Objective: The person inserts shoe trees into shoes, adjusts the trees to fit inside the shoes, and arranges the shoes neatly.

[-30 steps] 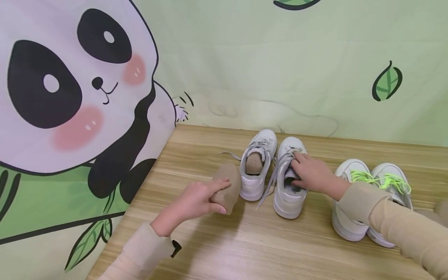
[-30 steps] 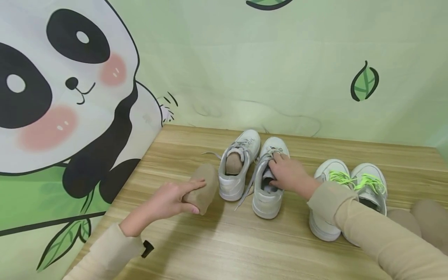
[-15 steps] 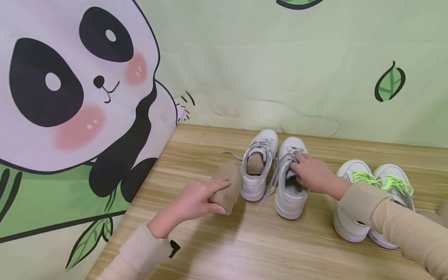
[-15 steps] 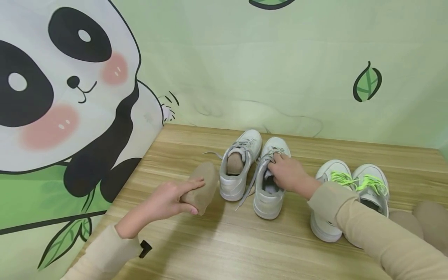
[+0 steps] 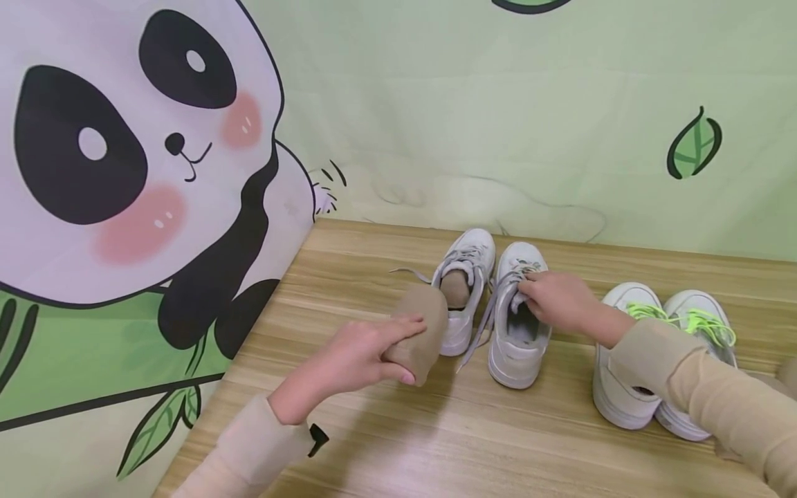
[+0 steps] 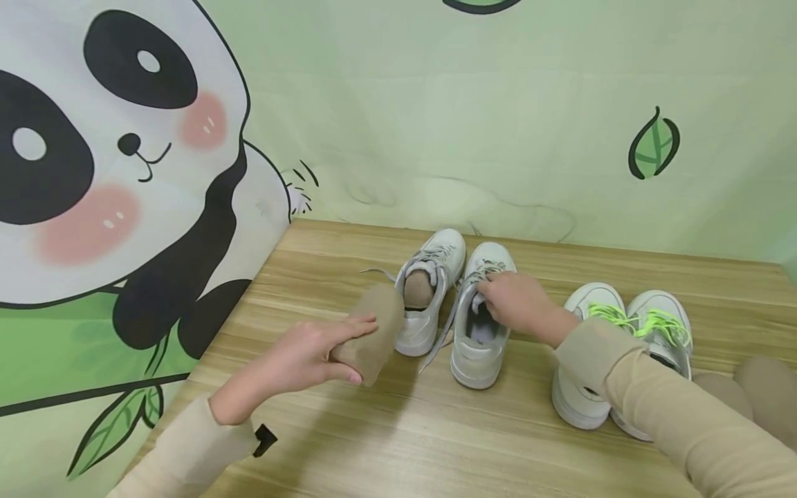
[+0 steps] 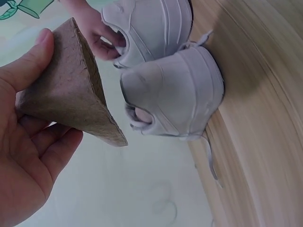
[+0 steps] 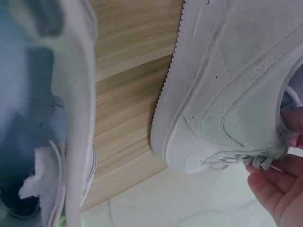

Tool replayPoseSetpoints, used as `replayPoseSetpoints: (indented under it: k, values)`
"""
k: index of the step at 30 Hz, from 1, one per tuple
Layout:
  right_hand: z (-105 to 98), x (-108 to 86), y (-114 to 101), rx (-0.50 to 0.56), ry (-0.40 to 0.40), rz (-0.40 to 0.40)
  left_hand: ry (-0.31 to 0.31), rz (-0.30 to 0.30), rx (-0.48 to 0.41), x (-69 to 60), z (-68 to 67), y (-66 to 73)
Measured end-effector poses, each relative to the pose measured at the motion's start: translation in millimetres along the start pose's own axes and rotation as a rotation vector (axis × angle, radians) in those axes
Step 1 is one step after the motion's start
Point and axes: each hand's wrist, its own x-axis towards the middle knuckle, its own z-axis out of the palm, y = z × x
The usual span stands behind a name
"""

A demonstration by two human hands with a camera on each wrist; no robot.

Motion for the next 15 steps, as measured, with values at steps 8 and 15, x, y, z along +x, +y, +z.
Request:
replayPoseSetpoints:
  k: [8, 15]
  values:
    - [-3, 1.3, 4, 0.042, -0.061, 0.037, -0.024, 0.045, -0.037, 13.7, 1.4, 10.6]
    - [-5, 3.8, 7, 0.075, -0.109, 0.06, -0.052, 0.076, -0.057, 30.0, 4.1, 19.2]
